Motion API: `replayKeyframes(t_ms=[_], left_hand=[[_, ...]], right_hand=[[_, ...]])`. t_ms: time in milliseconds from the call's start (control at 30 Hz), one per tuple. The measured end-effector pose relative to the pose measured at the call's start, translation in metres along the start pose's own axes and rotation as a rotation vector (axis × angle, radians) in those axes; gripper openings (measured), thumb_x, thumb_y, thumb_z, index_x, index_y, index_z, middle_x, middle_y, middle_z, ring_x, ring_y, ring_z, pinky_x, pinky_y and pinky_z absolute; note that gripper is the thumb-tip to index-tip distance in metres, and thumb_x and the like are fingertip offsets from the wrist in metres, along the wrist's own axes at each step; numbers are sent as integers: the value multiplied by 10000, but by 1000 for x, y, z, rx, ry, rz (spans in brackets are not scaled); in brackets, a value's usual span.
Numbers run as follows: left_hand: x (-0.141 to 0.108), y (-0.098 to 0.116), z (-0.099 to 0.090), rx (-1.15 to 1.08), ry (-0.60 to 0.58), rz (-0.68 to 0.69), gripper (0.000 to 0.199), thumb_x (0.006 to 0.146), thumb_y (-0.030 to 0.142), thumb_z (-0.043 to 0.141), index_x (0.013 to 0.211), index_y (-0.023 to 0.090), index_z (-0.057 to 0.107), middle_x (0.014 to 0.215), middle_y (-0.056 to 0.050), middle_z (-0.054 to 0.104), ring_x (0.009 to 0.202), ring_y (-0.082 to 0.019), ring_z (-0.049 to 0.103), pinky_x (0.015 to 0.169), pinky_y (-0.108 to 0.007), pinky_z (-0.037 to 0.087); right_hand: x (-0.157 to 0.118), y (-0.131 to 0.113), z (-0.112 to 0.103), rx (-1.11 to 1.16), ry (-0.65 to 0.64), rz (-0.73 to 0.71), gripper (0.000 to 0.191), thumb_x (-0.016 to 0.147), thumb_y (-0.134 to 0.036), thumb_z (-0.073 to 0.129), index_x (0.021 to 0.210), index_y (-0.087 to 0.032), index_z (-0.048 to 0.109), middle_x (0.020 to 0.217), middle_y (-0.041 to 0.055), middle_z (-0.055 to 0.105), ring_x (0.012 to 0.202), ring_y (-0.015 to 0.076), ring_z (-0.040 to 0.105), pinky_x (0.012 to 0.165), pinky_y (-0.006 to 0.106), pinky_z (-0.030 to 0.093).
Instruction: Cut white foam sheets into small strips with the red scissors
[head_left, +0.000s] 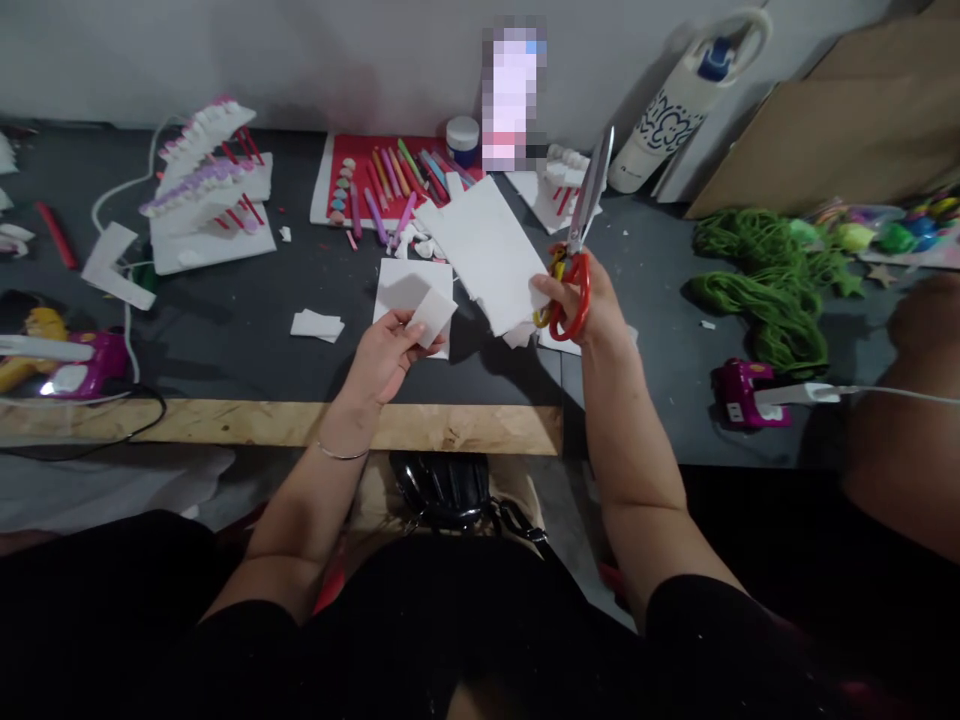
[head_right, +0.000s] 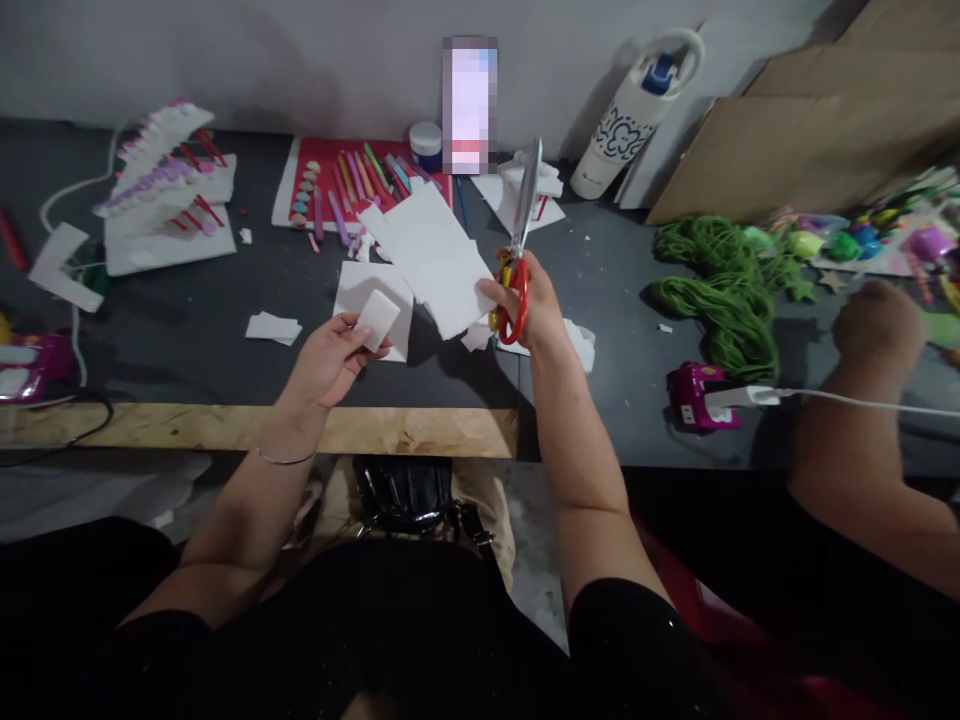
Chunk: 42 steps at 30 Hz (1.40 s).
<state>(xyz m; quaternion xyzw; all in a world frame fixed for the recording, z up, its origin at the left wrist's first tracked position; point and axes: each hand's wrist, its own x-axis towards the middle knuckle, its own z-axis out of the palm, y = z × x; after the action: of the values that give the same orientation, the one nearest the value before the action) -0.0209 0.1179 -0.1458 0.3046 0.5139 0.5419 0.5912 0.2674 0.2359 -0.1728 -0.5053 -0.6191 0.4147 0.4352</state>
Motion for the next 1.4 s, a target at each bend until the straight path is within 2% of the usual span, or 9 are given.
replayKeyframes(t_ms=[233,400,533,667,833,933,1100,1233,1400], left_hand=[[-1,-5,-5,-6,8,45,391,768,353,943,852,244,577,867,10,741,808,-160,754,702,-296,674],[4,-4,-17,153,45,182,332,730,346,933,927,237,689,851,-1,730,704,-129,661,632,-263,599],[3,26,-28,449,118,400,237,818,392,875,910,234,724,928,-34,759,837,-179,701,767,-312,611],[4,72,-21,866,-143,521,135,848,323,846,884,227,758,1402,-94,757,1332,-297,681,1167,-440,531],[18,82,-3,979,-515,132,109,823,280,842,866,193,791,914,-59,809,939,-241,749,917,-378,591],[28,62,-5,752,-404,51,140,783,248,876,822,181,760,762,-23,735,763,-175,686,782,-321,587],[35,25,-8,251,40,60,238,759,197,885,778,191,647,740,5,676,686,-119,636,635,-236,579],[29,9,6,74,159,48,236,781,198,855,798,199,619,742,9,665,686,-108,640,605,-210,570],[16,10,15,162,0,64,250,753,211,875,808,187,633,773,26,656,691,-85,618,644,-196,577]], right_hand=[[-18,10,37,73,-76,35,614,853,-601,825,1356,-372,557,1166,74,671,1059,295,740,780,451,659],[-25,6,31,73,-66,48,636,844,-611,836,1363,-397,538,1134,68,678,981,286,732,746,439,631],[-25,-10,12,53,-157,21,628,772,-648,883,1251,-372,585,1061,40,677,933,255,707,758,418,619],[-25,-32,1,97,-288,6,683,627,-626,989,1126,-312,643,938,-13,694,852,192,693,742,339,595],[-21,-44,5,154,-315,-37,653,625,-568,1026,1109,-296,683,896,-20,732,757,166,692,643,293,555],[-15,-37,3,203,-135,-77,622,709,-637,970,1124,-320,631,972,8,759,792,197,732,602,305,548],[-19,-24,1,310,264,-166,540,887,-711,800,1136,-358,476,986,21,751,754,193,733,466,243,404],[-42,-17,28,310,72,-128,561,924,-714,765,1231,-384,432,1118,50,739,886,230,773,528,294,550],[-55,-7,65,321,-90,-100,695,776,-639,946,1188,-376,451,1051,9,652,889,224,723,622,359,638]])
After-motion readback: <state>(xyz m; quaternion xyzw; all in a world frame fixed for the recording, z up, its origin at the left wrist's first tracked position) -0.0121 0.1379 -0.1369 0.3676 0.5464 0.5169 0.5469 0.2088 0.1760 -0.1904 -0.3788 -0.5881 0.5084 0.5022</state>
